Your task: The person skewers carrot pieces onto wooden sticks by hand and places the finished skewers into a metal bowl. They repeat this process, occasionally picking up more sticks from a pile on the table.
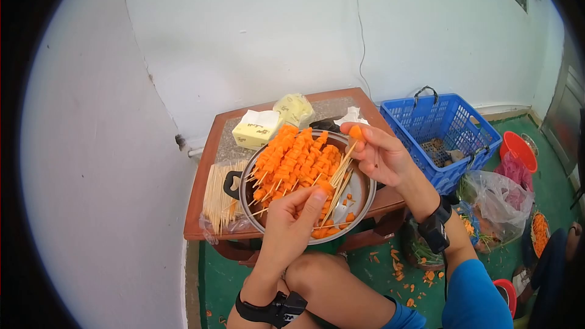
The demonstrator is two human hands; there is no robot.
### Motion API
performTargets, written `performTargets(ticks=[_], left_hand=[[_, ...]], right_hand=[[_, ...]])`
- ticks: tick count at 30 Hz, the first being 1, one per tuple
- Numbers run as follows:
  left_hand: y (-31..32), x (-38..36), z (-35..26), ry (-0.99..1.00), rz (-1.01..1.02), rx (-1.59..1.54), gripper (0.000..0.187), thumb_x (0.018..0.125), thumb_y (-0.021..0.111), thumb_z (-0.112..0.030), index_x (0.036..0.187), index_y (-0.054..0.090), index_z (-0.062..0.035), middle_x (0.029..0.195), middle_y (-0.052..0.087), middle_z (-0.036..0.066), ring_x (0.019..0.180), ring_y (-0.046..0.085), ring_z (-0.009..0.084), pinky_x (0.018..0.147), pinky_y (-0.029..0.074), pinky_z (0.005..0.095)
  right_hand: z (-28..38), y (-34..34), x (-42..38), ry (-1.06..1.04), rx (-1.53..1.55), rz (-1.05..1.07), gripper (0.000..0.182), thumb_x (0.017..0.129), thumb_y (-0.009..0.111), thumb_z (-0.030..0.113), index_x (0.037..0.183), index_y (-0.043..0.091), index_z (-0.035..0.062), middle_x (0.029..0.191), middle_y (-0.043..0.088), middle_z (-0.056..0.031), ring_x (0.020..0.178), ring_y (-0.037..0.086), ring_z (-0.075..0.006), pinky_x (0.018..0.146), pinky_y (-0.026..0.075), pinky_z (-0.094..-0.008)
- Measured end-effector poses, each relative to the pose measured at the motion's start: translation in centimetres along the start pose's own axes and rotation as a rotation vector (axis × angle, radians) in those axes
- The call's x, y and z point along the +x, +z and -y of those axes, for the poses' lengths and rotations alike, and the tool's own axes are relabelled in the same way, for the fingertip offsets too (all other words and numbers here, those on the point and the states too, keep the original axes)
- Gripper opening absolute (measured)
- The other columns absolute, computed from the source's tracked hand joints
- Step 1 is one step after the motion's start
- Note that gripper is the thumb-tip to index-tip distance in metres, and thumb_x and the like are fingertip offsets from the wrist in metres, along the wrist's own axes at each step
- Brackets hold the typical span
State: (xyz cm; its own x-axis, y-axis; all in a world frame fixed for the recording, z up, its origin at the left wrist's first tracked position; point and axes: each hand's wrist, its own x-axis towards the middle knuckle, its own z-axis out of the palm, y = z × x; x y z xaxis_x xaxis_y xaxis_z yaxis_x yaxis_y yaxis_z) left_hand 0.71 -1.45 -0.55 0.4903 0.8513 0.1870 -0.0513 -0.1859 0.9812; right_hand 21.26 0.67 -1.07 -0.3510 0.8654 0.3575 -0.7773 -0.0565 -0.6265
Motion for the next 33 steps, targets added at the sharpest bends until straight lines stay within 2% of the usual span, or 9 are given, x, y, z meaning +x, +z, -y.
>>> performTargets(ticks=[16,21,27,29,30,32,33], left_hand=[[-0.2,0.0,0.2,-0.001,0.003,0.003,0.025,0.085,0.045,-0.023,0.074,0.053,-0.0017,0.051,0.039,-0.004,0.042,0.028,0.0005,0.037,0.02,0.0158],[-0.4,-0.1,0.1,-0.049,0.082,-0.032,0.026,0.085,0.043,-0.024,0.08,0.055,-0.0011,0.051,0.037,-0.004,0.041,0.027,0.0007,0.036,0.019,0.0159],[-0.4,-0.4,-0.9,-0.265,0.229,-0.342,0.033,0.086,0.04,-0.026,0.092,0.051,0.0039,0.052,0.033,-0.004,0.04,0.024,0.0014,0.035,0.019,0.0159],[-0.3,-0.5,-1.0,-0.455,0.328,-0.682,0.037,0.086,0.04,-0.029,0.093,0.05,0.0057,0.052,0.032,-0.004,0.04,0.023,0.0022,0.035,0.019,0.016],[-0.4,-0.4,-1.0,-0.454,0.33,-0.679,0.037,0.086,0.04,-0.029,0.093,0.05,0.0057,0.052,0.032,-0.004,0.04,0.023,0.0022,0.035,0.019,0.016],[-0.5,-0.3,-0.8,-0.413,0.392,-0.67,0.027,0.086,0.042,-0.022,0.093,0.055,0.0004,0.054,0.042,-0.001,0.042,0.034,0.0032,0.037,0.026,0.0157],[-0.2,-0.3,-0.5,-0.409,0.395,-0.666,0.027,0.086,0.042,-0.022,0.093,0.055,0.0004,0.054,0.042,-0.001,0.042,0.034,0.0032,0.037,0.026,0.0157]], right_hand=[[-0.2,0.9,-0.2,-0.004,-0.079,0.004,0.034,0.084,0.041,0.014,0.111,0.038,-0.0063,0.073,0.052,-0.0054,0.068,0.05,-0.0092,0.047,0.049,-0.0211],[0.5,1.9,-0.6,-0.125,-0.387,-0.071,0.029,0.08,0.047,0.009,0.104,0.047,-0.0075,0.072,0.052,-0.0057,0.066,0.051,-0.0081,0.052,0.053,-0.0251],[0.8,3.5,-1.2,-0.185,-0.486,-0.074,0.029,0.079,0.05,0.007,0.104,0.048,-0.0075,0.073,0.052,-0.0063,0.067,0.051,-0.0087,0.056,0.054,-0.0271],[0.8,4.1,-1.4,-0.198,-0.501,-0.066,0.029,0.079,0.051,0.007,0.104,0.048,-0.0075,0.074,0.053,-0.0064,0.067,0.052,-0.0089,0.057,0.054,-0.0273],[0.8,4.3,-1.4,-0.21,-0.517,-0.059,0.029,0.079,0.051,0.007,0.103,0.049,-0.0075,0.074,0.053,-0.0065,0.068,0.052,-0.009,0.058,0.054,-0.0275],[1.2,4.5,-1.6,-0.216,-0.526,-0.022,0.028,0.078,0.051,0.006,0.103,0.049,-0.0076,0.074,0.053,-0.0067,0.068,0.053,-0.0091,0.058,0.053,-0.0276],[1.3,4.6,-1.7,-0.219,-0.535,0.013,0.028,0.078,0.051,0.006,0.102,0.049,-0.0078,0.074,0.054,-0.0069,0.069,0.053,-0.0091,0.059,0.053,-0.0277]])
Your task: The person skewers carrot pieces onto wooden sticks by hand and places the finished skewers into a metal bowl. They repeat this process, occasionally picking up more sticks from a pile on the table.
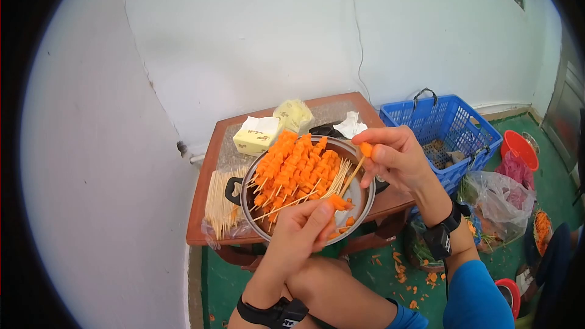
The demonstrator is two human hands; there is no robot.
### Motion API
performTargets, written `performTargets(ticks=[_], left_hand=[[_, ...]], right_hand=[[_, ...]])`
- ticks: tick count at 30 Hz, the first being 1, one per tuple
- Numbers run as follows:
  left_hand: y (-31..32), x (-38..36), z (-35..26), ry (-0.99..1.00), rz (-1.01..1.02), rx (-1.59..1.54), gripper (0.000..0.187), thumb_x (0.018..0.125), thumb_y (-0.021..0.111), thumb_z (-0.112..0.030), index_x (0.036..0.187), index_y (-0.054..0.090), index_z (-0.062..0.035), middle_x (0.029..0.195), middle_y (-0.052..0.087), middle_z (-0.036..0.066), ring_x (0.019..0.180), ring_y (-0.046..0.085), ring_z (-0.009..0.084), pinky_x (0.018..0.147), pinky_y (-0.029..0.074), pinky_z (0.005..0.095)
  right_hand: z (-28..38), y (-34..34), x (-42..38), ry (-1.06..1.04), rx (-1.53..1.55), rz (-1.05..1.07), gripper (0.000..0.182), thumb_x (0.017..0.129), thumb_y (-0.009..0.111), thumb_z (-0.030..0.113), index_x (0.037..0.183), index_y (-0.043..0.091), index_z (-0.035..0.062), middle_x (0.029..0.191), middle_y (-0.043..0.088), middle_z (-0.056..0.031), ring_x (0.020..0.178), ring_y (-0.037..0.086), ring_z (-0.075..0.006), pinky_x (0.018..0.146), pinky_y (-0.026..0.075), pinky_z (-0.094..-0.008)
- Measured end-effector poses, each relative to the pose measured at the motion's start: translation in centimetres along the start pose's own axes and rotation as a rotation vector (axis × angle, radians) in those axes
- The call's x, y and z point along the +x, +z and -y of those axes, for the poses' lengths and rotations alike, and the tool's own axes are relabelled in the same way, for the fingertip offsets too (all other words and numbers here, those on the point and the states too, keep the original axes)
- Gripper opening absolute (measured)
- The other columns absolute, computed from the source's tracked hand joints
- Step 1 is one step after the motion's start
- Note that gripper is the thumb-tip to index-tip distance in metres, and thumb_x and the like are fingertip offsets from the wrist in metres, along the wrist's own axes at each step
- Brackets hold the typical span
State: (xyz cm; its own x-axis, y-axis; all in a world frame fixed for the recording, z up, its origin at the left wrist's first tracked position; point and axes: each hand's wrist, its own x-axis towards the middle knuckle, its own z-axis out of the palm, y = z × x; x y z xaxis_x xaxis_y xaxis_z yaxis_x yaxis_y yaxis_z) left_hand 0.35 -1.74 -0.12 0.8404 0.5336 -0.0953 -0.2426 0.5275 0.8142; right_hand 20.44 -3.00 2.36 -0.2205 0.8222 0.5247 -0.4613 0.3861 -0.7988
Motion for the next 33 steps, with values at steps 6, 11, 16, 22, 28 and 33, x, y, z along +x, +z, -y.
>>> performTargets(ticks=[6,11,16,22,28,33], left_hand=[[-0.2,0.6,0.6,1.117,-0.464,1.297,0.023,0.082,0.047,-0.014,0.094,0.054,0.0046,0.058,0.05,0.004,0.047,0.045,0.0095,0.044,0.036,0.0213],[-0.2,-1.1,-0.7,0.113,0.082,0.151,0.029,0.086,0.041,-0.02,0.092,0.053,0.0054,0.057,0.044,0.0,0.042,0.033,0.0043,0.039,0.025,0.018],[0.2,-0.9,0.3,0.319,-0.002,0.458,0.033,0.087,0.04,-0.025,0.091,0.052,0.0054,0.056,0.043,0.0,0.042,0.031,0.002,0.039,0.024,0.0154],[0.4,-1.0,0.2,0.514,-0.143,0.475,0.027,0.086,0.041,-0.022,0.089,0.053,0.0029,0.056,0.044,0.0,0.043,0.033,0.0023,0.039,0.025,0.0147],[0.6,-1.0,0.0,0.124,0.032,0.019,0.024,0.085,0.042,-0.018,0.086,0.053,0.0032,0.053,0.043,0.0,0.044,0.034,0.0026,0.04,0.026,0.0152],[0.5,-0.2,0.9,0.683,-0.446,0.81,0.024,0.081,0.05,-0.017,0.09,0.053,0.0052,0.059,0.049,0.001,0.052,0.04,0.0015,0.047,0.031,0.015]], right_hand=[[0.4,1.9,-0.7,-0.006,0.0,-0.101,0.028,0.077,0.053,0.006,0.101,0.05,-0.0083,0.07,0.053,-0.0066,0.062,0.053,-0.0097,0.057,0.053,-0.0263],[1.1,1.8,-0.6,0.051,0.056,0.037,0.027,0.077,0.054,0.006,0.1,0.051,-0.0084,0.07,0.054,-0.0083,0.053,0.054,-0.0109,0.043,0.049,-0.0227],[1.5,2.5,-0.8,0.08,0.045,0.01,0.027,0.077,0.054,0.007,0.099,0.052,-0.0081,0.07,0.054,-0.01,0.043,0.05,-0.0105,0.034,0.042,-0.0195],[1.4,3.5,-0.5,0.069,-0.042,-0.112,0.026,0.078,0.053,0.007,0.099,0.052,-0.0077,0.069,0.054,-0.0087,0.042,0.049,-0.0088,0.034,0.042,-0.0188],[1.4,2.9,-0.2,0.206,-0.168,-0.029,0.025,0.078,0.053,0.008,0.099,0.054,-0.0042,0.068,0.055,-0.0055,0.044,0.047,-0.0059,0.037,0.041,-0.0175],[-1.4,4.2,0.0,0.265,-0.3,-0.076,0.025,0.076,0.056,0.008,0.098,0.055,-0.0034,0.068,0.057,-0.0058,0.043,0.047,-0.0063,0.039,0.04,-0.017]])
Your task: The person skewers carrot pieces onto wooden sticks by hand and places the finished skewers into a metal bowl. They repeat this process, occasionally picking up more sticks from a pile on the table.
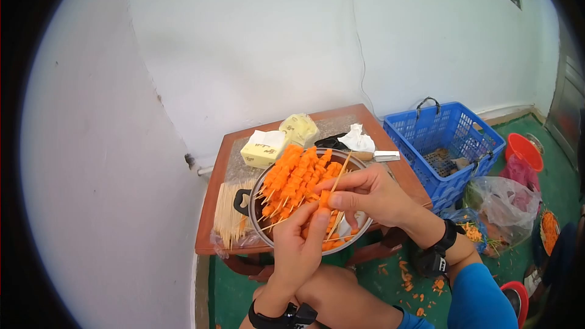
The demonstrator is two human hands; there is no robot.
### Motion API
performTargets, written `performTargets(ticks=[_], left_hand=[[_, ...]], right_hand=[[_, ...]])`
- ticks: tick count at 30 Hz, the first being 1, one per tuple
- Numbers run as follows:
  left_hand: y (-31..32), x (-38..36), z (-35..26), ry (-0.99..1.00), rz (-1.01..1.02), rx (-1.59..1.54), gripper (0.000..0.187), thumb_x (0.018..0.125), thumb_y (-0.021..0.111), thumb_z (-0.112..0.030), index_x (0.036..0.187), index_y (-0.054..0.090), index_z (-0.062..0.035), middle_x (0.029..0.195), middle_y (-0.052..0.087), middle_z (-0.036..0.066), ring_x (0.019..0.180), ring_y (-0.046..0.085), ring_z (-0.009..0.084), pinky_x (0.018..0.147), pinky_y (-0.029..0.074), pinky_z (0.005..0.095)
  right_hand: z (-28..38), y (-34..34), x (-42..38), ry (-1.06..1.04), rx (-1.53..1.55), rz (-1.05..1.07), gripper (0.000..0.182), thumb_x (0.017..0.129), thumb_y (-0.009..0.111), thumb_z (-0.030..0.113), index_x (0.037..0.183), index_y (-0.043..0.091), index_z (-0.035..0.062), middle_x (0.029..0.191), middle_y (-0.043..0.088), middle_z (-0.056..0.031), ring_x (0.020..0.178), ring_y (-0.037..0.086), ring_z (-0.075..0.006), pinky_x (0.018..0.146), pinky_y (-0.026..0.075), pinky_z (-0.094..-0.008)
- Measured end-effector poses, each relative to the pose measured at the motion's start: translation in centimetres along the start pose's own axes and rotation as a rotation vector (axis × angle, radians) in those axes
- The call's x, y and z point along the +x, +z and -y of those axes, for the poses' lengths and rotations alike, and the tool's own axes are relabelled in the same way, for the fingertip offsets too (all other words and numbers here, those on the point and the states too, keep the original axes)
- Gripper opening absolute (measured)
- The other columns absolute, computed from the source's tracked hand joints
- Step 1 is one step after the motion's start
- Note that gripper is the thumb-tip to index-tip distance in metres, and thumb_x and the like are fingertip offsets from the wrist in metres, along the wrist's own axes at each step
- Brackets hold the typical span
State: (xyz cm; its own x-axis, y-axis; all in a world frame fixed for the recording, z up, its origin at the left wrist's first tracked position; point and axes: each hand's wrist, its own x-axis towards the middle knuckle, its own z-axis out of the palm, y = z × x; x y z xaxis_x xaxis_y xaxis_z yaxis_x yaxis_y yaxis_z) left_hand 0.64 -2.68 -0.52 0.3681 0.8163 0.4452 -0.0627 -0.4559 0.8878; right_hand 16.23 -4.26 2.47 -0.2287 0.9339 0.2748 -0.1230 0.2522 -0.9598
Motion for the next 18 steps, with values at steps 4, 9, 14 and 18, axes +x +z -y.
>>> performTargets(ticks=[4,9,14,18], left_hand=[[-0.6,0.1,0.1,-0.094,0.047,-0.082,0.025,0.082,0.049,-0.018,0.091,0.053,0.0047,0.059,0.048,-0.001,0.054,0.039,0.0008,0.048,0.031,0.015],[-0.8,0.3,0.1,-0.049,0.078,-0.187,0.03,0.085,0.043,-0.027,0.095,0.048,0.0012,0.059,0.045,-0.001,0.047,0.034,0.0023,0.042,0.027,0.015],[-0.7,0.4,0.2,0.029,0.128,-0.185,0.032,0.086,0.04,-0.029,0.094,0.048,0.0004,0.058,0.043,-0.001,0.047,0.034,0.0025,0.043,0.027,0.0151],[-1.0,0.4,0.1,0.026,0.208,-0.244,0.029,0.087,0.04,-0.026,0.089,0.048,0.0018,0.06,0.043,-0.002,0.052,0.035,0.002,0.046,0.027,0.0152]], right_hand=[[-0.2,-0.2,0.3,0.056,0.064,0.017,0.027,0.077,0.055,0.009,0.102,0.054,-0.0008,0.072,0.058,-0.0046,0.045,0.045,-0.0035,0.041,0.038,-0.0149],[0.7,-0.1,0.1,0.014,0.054,0.08,0.029,0.078,0.053,0.008,0.106,0.052,0.0011,0.074,0.057,-0.0027,0.046,0.045,-0.003,0.042,0.038,-0.015],[0.9,-0.4,0.0,-0.013,0.003,0.126,0.032,0.077,0.053,0.007,0.108,0.051,0.0023,0.073,0.055,-0.0005,0.048,0.042,-0.0022,0.044,0.036,-0.0151],[0.6,-0.3,0.2,-0.173,-0.128,0.152,0.033,0.076,0.055,0.007,0.108,0.051,0.0031,0.07,0.053,0.001,0.053,0.04,-0.001,0.047,0.033,-0.014]])
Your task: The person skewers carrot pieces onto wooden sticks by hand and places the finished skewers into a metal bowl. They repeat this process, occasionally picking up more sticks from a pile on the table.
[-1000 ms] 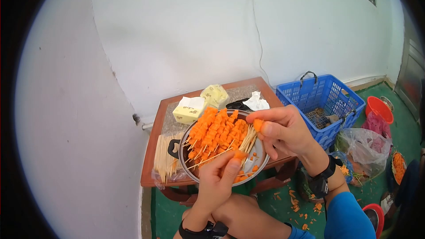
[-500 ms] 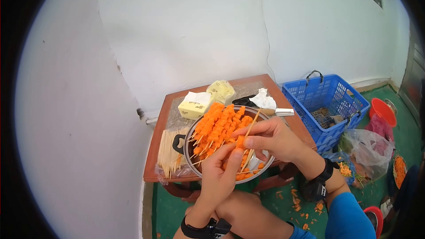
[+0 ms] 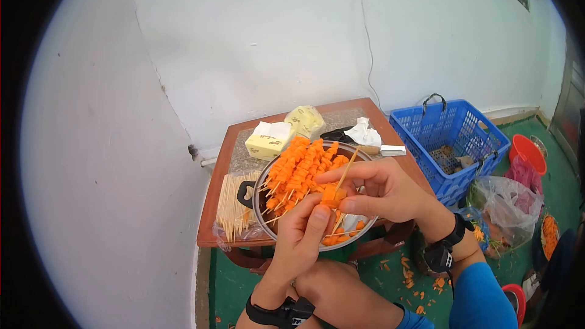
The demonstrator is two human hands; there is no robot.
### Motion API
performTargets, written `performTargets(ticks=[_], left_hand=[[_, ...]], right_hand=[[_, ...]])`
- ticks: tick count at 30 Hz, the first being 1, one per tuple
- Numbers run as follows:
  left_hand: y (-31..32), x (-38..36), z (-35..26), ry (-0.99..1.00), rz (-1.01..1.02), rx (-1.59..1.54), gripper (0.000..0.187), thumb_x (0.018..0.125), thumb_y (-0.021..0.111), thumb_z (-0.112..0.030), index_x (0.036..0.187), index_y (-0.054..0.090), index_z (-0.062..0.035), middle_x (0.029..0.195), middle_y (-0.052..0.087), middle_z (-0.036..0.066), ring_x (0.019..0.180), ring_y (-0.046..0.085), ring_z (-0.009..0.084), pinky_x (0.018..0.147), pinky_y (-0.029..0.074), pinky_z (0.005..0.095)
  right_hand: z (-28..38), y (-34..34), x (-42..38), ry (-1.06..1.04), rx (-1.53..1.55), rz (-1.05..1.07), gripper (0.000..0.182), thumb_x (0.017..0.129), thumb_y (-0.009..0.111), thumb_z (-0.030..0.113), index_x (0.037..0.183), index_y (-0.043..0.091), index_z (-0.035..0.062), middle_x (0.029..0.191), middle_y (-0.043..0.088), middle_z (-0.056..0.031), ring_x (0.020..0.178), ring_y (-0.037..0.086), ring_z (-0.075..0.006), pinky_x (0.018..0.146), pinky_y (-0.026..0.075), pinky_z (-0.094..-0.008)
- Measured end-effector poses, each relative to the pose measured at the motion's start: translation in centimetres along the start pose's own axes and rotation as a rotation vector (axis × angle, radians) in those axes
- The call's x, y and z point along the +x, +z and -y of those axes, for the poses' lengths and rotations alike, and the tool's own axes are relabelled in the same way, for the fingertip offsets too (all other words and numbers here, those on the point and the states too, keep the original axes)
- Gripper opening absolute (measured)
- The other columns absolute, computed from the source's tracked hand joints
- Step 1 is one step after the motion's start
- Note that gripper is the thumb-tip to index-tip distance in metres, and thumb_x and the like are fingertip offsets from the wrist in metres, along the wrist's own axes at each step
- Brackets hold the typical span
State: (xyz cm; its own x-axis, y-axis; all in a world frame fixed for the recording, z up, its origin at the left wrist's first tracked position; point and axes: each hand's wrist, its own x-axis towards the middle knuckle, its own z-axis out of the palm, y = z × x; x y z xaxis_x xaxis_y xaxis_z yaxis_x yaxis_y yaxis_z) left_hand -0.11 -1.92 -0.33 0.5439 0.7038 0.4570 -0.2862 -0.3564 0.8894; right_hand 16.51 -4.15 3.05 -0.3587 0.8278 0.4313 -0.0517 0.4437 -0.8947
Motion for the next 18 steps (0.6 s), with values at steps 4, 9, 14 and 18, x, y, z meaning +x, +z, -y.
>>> performTargets(ticks=[4,9,14,18], left_hand=[[-0.4,-0.1,-0.3,-0.188,0.08,-0.142,0.032,0.088,0.035,-0.029,0.084,0.048,0.0003,0.054,0.037,-0.002,0.046,0.031,0.0038,0.042,0.025,0.0162],[-0.9,-0.1,-0.3,-0.644,0.301,-0.792,0.038,0.088,0.029,-0.035,0.082,0.044,-0.0009,0.048,0.026,-0.003,0.037,0.025,0.0057,0.036,0.022,0.0169],[-1.6,0.1,0.6,-0.723,0.436,-1.073,0.039,0.088,0.027,-0.037,0.079,0.042,-0.0015,0.047,0.027,-0.003,0.035,0.025,0.0058,0.033,0.02,0.0172],[-1.8,-0.3,-0.1,-0.618,0.371,-0.956,0.038,0.087,0.029,-0.036,0.08,0.044,-0.0019,0.047,0.027,-0.003,0.035,0.026,0.0068,0.033,0.021,0.0184]], right_hand=[[1.0,-0.3,-0.2,0.089,-0.148,0.031,0.03,0.076,0.055,0.007,0.105,0.052,0.0011,0.07,0.054,0.0,0.053,0.043,-0.0015,0.046,0.033,-0.0137],[0.7,-1.2,0.0,0.196,0.154,0.125,0.026,0.073,0.056,0.004,0.098,0.052,-0.0029,0.067,0.057,-0.0044,0.046,0.049,-0.0055,0.038,0.038,-0.0159],[-0.1,-1.1,0.3,0.163,0.093,0.039,0.021,0.075,0.054,0.005,0.095,0.051,-0.0016,0.067,0.055,-0.0039,0.049,0.049,-0.0047,0.037,0.042,-0.0176],[-0.5,-1.9,0.2,0.21,0.116,-0.174,0.022,0.075,0.053,0.004,0.096,0.05,-0.0022,0.065,0.053,-0.0032,0.051,0.049,-0.0056,0.04,0.047,-0.0205]])
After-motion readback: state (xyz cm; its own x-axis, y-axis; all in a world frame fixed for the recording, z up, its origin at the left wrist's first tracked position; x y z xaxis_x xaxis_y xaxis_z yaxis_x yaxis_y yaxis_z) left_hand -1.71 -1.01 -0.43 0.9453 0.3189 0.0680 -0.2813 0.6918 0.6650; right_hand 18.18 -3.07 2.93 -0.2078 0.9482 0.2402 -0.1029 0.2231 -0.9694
